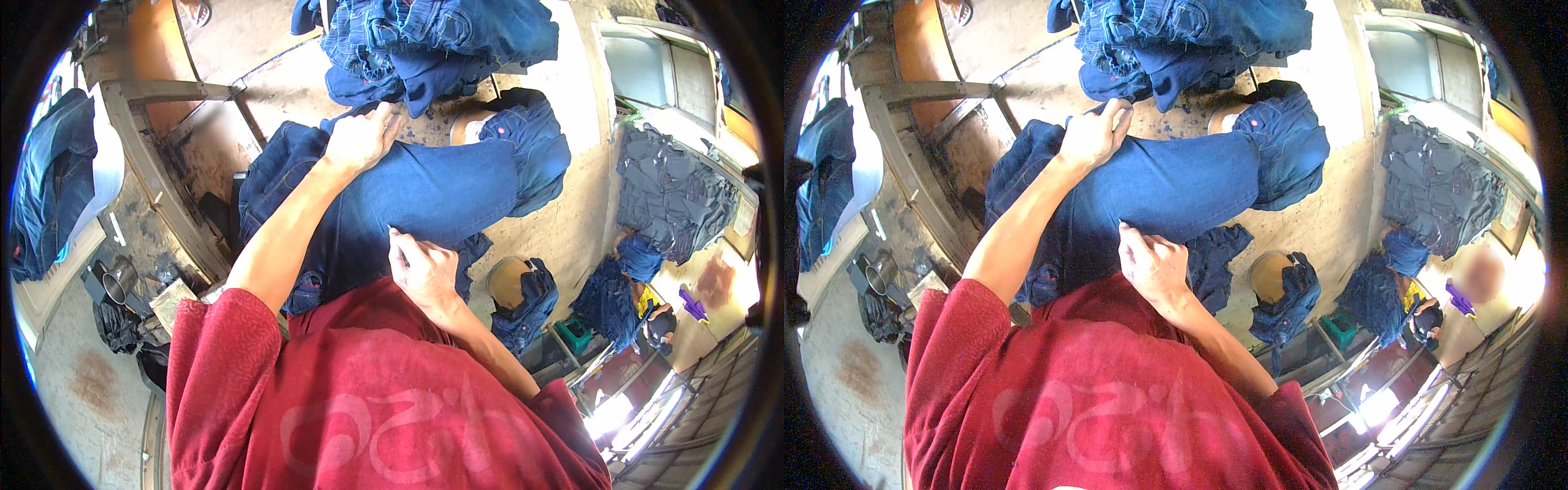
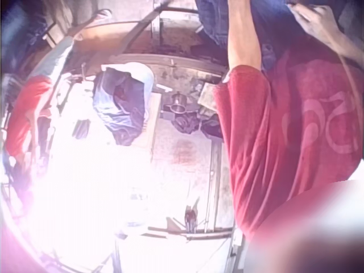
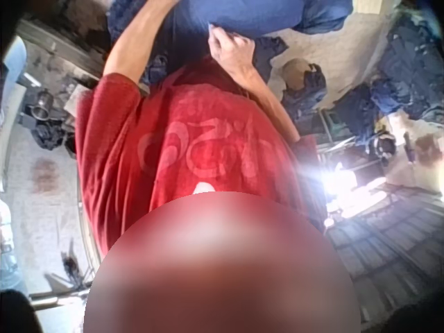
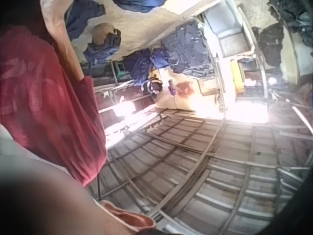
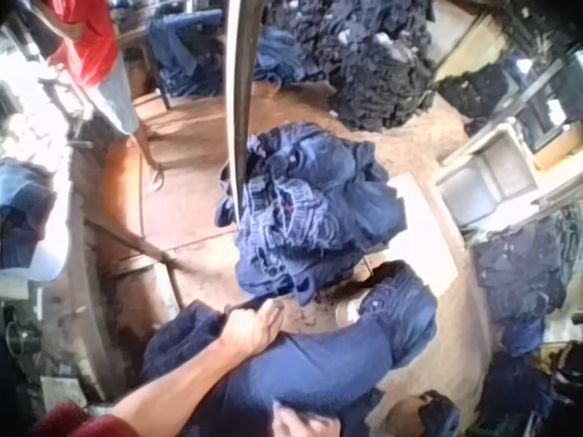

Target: The person repeatedly picks up dark denim jeans from a pile, lays them flat on a table, and uses a white marker to draw lines on the fabric. They then place the marked jeans aside and repeat the process with the next item.

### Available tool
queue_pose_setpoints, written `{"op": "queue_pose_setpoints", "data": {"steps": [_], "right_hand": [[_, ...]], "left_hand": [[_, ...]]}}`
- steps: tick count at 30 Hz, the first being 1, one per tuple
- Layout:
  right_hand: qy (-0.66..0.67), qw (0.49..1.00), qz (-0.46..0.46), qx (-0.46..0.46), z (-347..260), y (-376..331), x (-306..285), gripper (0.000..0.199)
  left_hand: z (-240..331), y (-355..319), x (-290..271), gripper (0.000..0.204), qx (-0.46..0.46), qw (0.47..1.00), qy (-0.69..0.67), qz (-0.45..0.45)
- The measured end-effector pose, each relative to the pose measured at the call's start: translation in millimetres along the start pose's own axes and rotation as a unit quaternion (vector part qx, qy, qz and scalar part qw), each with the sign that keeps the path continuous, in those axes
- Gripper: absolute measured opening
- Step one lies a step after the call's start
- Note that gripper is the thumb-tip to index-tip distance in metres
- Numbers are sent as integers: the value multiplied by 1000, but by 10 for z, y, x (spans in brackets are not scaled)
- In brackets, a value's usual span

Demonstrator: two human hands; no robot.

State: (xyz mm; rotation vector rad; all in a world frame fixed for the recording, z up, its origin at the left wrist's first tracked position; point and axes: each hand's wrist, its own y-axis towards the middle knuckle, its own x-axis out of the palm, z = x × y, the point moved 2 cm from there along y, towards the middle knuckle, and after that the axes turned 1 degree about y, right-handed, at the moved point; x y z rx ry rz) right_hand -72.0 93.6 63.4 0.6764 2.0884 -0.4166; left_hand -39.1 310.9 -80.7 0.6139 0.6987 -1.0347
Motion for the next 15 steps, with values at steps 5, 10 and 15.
{"op": "queue_pose_setpoints", "data": {"steps": [5, 10, 15], "right_hand": [[24, 999, 17, -14, -57, -142, -46, 13], [-14, 999, 20, -40, -9, -244, 76, 17], [-31, 998, 5, -47, -4, -325, 100, 23]], "left_hand": [[-16, -6, 21, 19, 2, 1000, -4, 8], [3, 10, -8, 21, -5, 1000, 3, -7], [-13, -28, 31, 23, -17, 999, 10, -28]]}}
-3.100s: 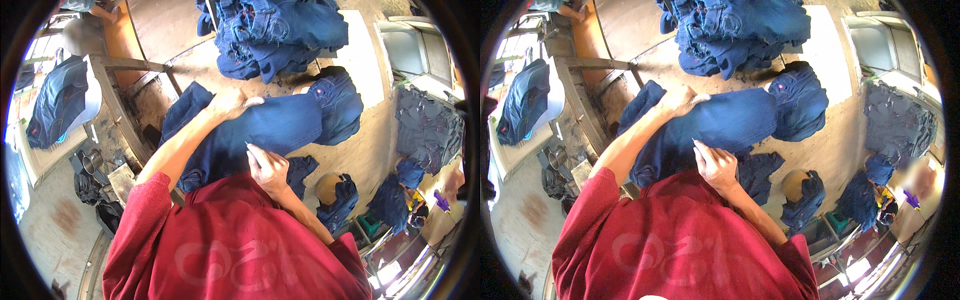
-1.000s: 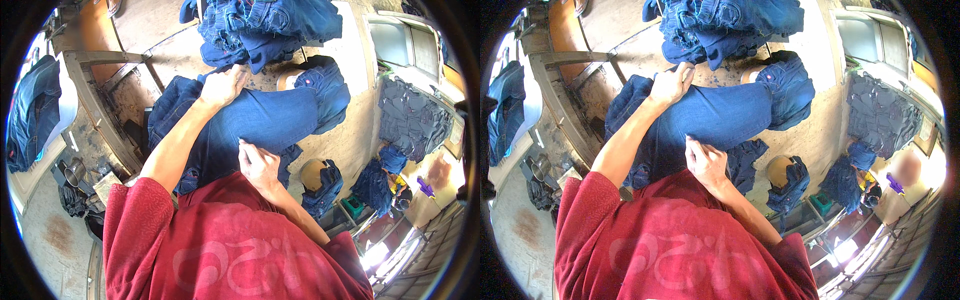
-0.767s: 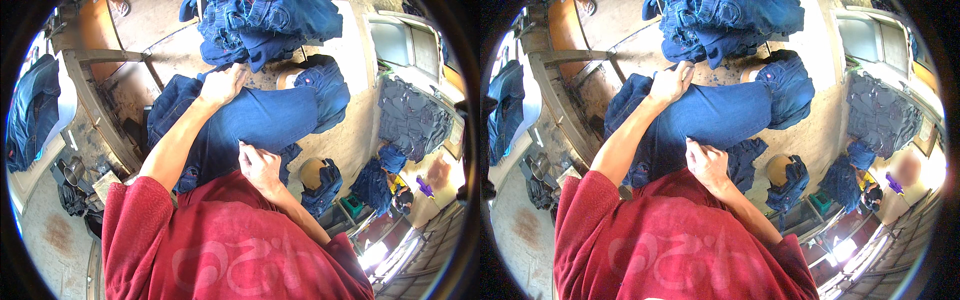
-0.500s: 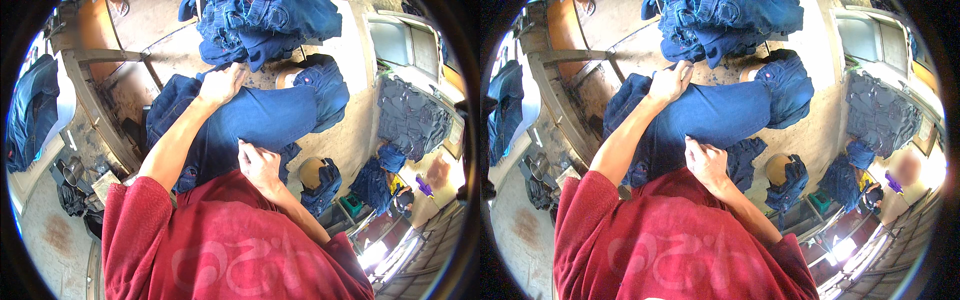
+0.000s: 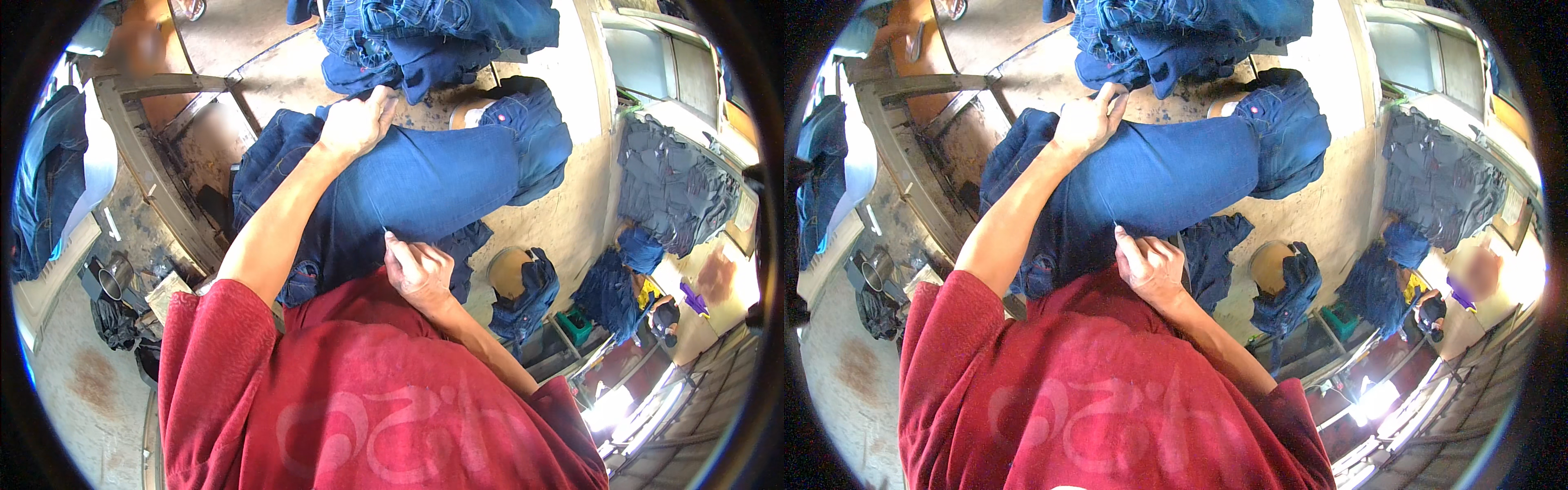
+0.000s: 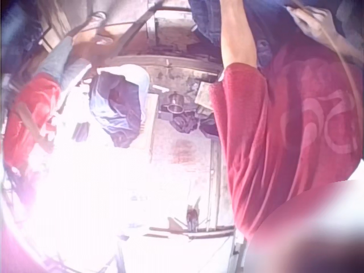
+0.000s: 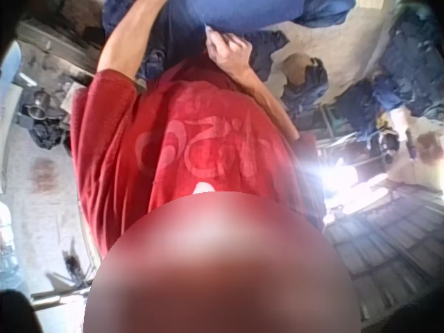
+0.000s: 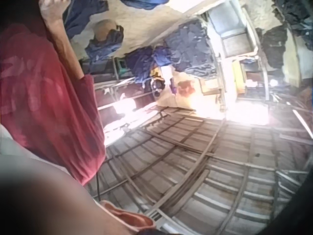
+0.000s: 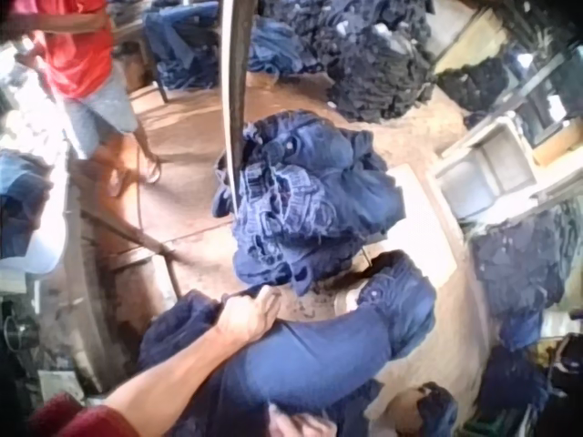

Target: The person repeatedly picks up dark denim jeans from a pile, lays them flat on a table, and uses a white marker to draw lines on the fabric. They then place the marked jeans aside and repeat the process with the next item.

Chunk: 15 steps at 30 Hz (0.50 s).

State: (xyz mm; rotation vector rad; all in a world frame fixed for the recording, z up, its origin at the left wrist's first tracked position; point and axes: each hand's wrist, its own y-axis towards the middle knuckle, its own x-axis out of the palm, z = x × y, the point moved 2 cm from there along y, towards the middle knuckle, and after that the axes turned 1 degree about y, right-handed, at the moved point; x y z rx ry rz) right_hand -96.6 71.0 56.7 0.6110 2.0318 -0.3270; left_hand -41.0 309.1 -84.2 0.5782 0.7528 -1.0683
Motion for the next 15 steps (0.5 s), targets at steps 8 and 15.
{"op": "queue_pose_setpoints", "data": {"steps": [8, 15], "right_hand": [[110, 983, 97, 107, 148, 187, -364, 30], [-12, 997, 66, 42, 353, 266, -11, 36]], "left_hand": [[320, -41, -651, 31, 13, 999, 10, 37], [1078, -1682, -1300, 28, -34, 993, 93, 69]]}}
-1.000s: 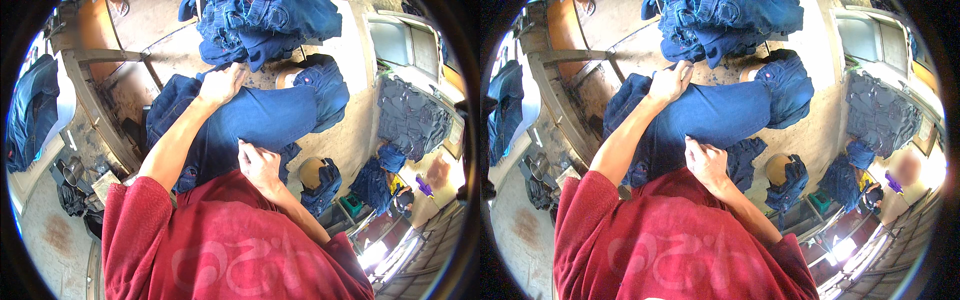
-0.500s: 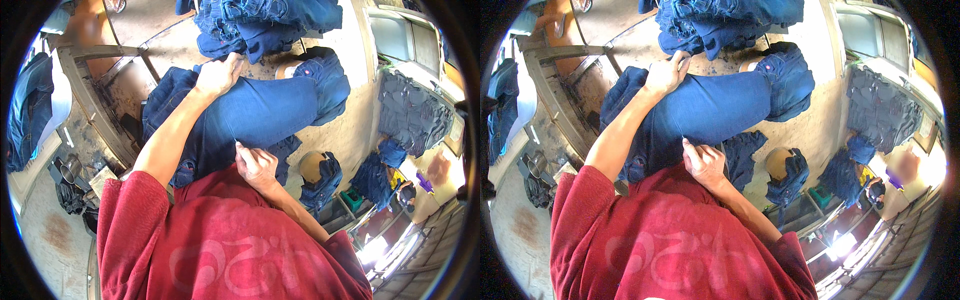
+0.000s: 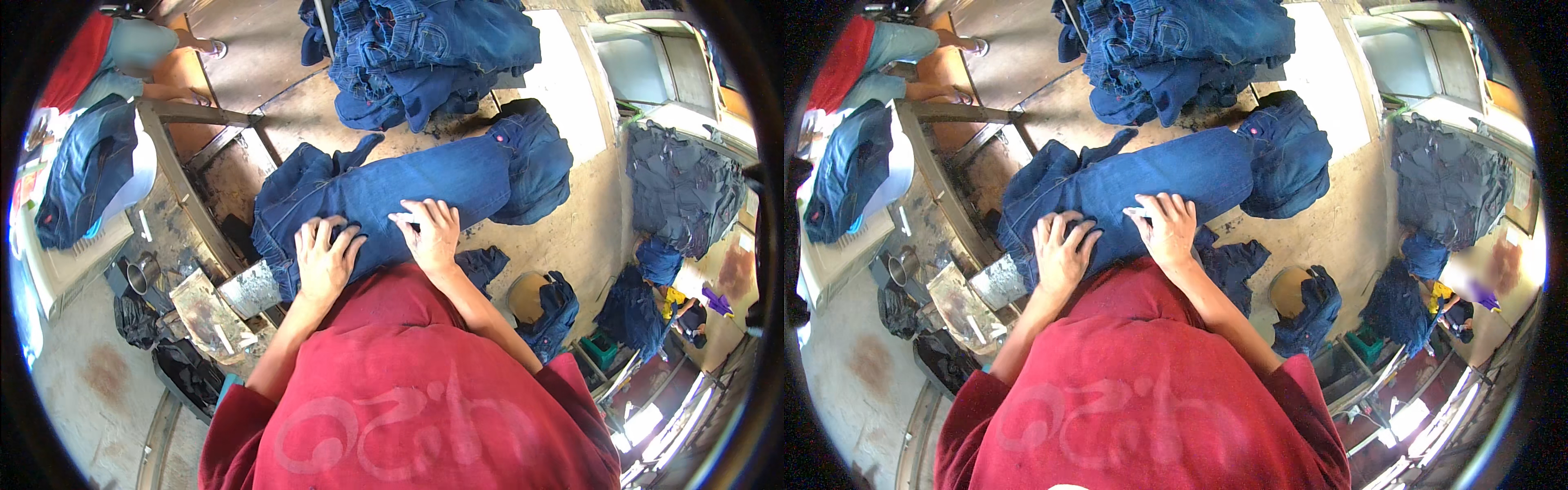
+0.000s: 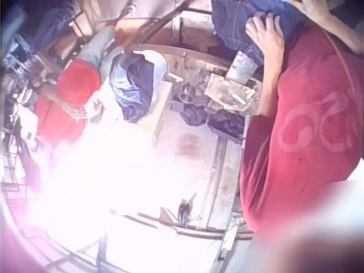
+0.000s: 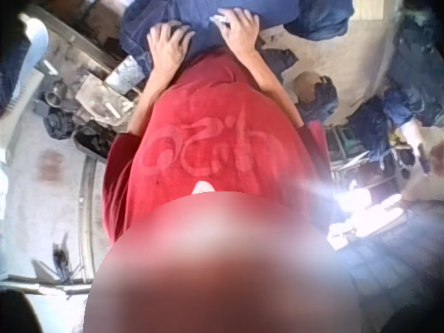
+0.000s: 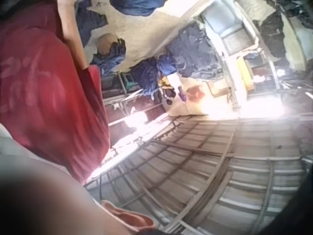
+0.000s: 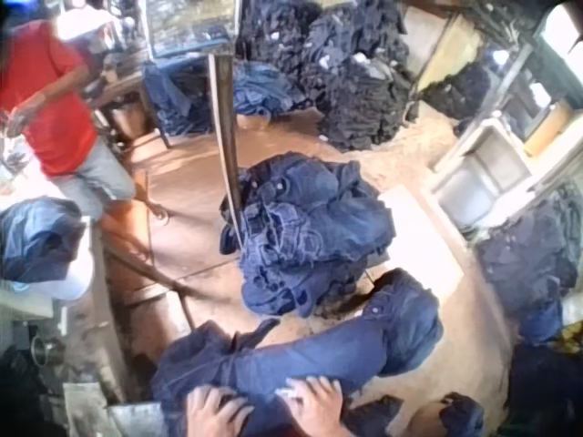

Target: The person repeatedly picks up dark denim jeans from a pile, lays them flat on a table, and uses a white marker to draw lines on the fabric. They then place the marked jeans aside and repeat the process with the next item.

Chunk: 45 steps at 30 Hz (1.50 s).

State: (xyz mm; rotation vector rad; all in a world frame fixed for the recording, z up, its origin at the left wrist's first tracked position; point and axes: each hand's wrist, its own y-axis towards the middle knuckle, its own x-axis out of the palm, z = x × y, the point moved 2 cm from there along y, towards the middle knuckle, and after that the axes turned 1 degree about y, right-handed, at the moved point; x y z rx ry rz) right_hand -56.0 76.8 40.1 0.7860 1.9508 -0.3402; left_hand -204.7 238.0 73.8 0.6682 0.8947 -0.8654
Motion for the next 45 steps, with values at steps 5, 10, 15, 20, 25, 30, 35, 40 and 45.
{"op": "queue_pose_setpoints", "data": {"steps": [5, 10, 15, 20, 25, 30, 35, 40, 45], "right_hand": [[-28, 994, 6, -102, 126, 40, 87, 16], [-16, 998, -46, -42, 334, 103, -228, 11], [184, 982, -38, 20, 310, 17, -470, 13], [271, 958, -94, 23, 326, 59, -481, 22], [270, 957, -103, 11, 345, 22, -484, 22], [258, 959, -116, -3, 292, -26, -561, 21], [266, 954, -135, -22, 281, -23, -644, 20], [271, 952, -144, 1, 332, -64, -578, 20], [273, 955, -114, -14, 289, -63, -619, 22]], "left_hand": [[-114, -363, 320, 18, 1, 1000, 29, 1], [-146, -365, 121, 16, 15, 999, 49, 14], [401, -255, 71, 29, -63, 991, -118, 31], [673, 3, 433, 52, -385, 784, -455, -175], [730, -99, 541, 20, -434, 716, -537, -103], [894, -449, 569, 21, -397, 739, -545, 14], [933, -611, 478, 19, -458, 673, -581, -17], [994, -638, 286, 18, -503, 605, -618, -3], [911, -544, 156, 31, -500, 560, -652, -108]]}}
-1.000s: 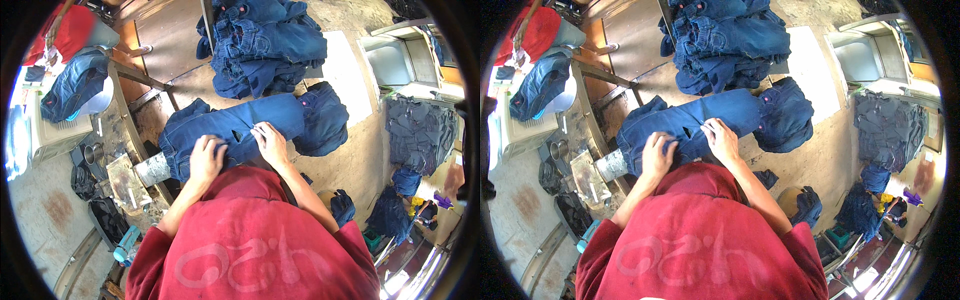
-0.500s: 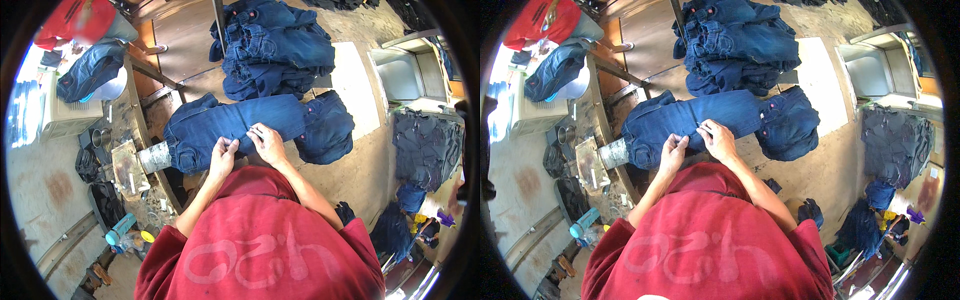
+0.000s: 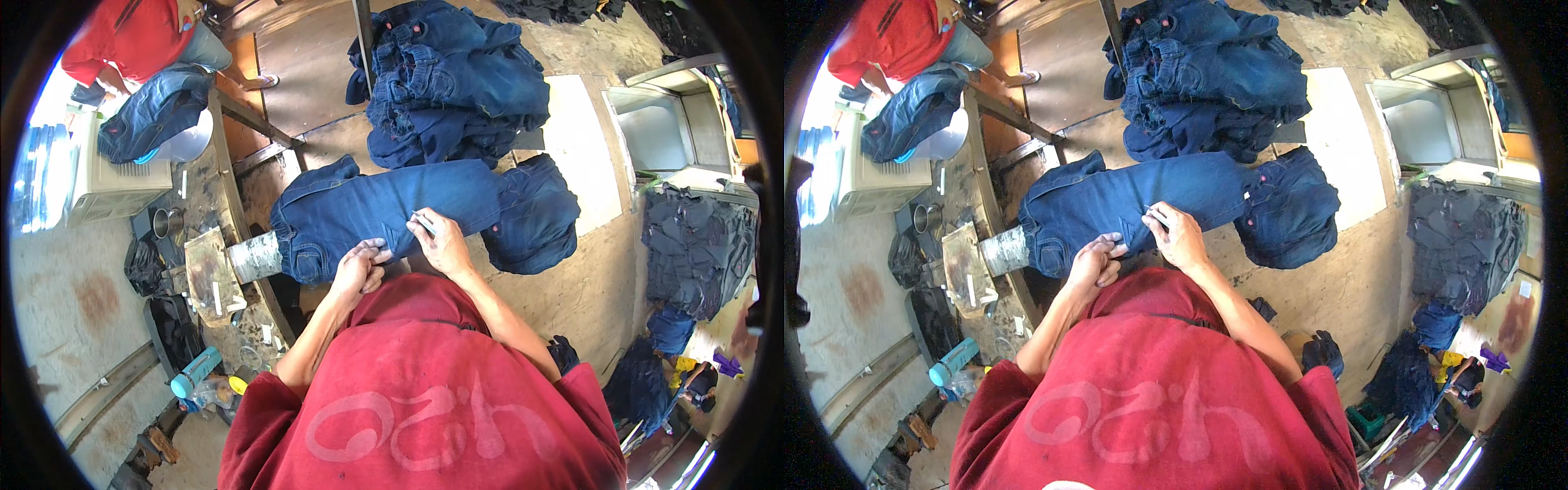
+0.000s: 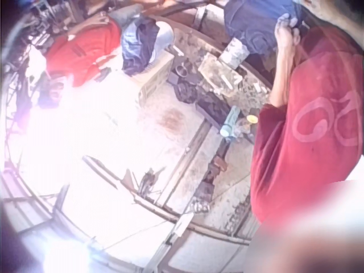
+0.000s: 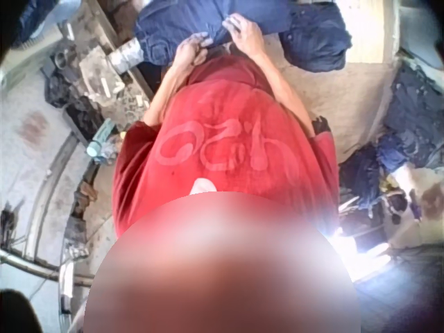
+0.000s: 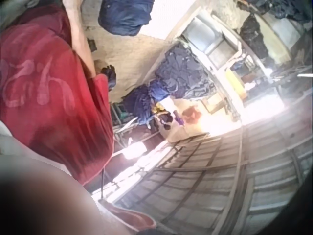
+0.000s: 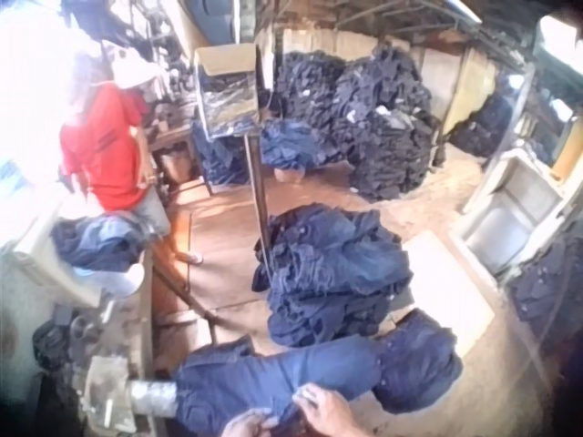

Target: The person repeatedly picks up dark denim jeans from a pile, lays them flat on a table, and uses a white marker to draw lines on the fabric. They then place the marked jeans aside and repeat the process with the next item.

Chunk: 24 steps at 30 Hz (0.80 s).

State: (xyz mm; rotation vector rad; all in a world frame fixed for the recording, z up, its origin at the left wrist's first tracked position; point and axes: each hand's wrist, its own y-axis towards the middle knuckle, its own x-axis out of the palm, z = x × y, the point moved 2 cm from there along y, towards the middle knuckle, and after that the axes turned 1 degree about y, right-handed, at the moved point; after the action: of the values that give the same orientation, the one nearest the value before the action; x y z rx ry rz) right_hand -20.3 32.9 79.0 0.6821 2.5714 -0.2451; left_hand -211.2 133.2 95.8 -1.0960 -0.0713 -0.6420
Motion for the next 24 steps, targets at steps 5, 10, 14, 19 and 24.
{"op": "queue_pose_setpoints", "data": {"steps": [5, 10, 14, 19, 24], "right_hand": [[-86, 988, -40, 119, -299, -65, -280, 28], [-155, 981, -120, -1, -669, -72, -293, 21], [-270, 960, -73, -6, -740, -23, -277, 21], [-216, 973, -81, -26, -707, 36, -264, 20], [-178, 979, 83, 62, -50, 142, -613, 28]], "left_hand": [[240, 61, -74, 84, 52, 973, 189, -123], [293, -13, -87, 102, 22, 972, 176, -152], [325, -33, -111, 104, 18, 971, 182, -152], [275, -13, -81, 105, 18, 972, 182, -150], [469, 55, -326, 87, 134, 929, 312, -148]]}}
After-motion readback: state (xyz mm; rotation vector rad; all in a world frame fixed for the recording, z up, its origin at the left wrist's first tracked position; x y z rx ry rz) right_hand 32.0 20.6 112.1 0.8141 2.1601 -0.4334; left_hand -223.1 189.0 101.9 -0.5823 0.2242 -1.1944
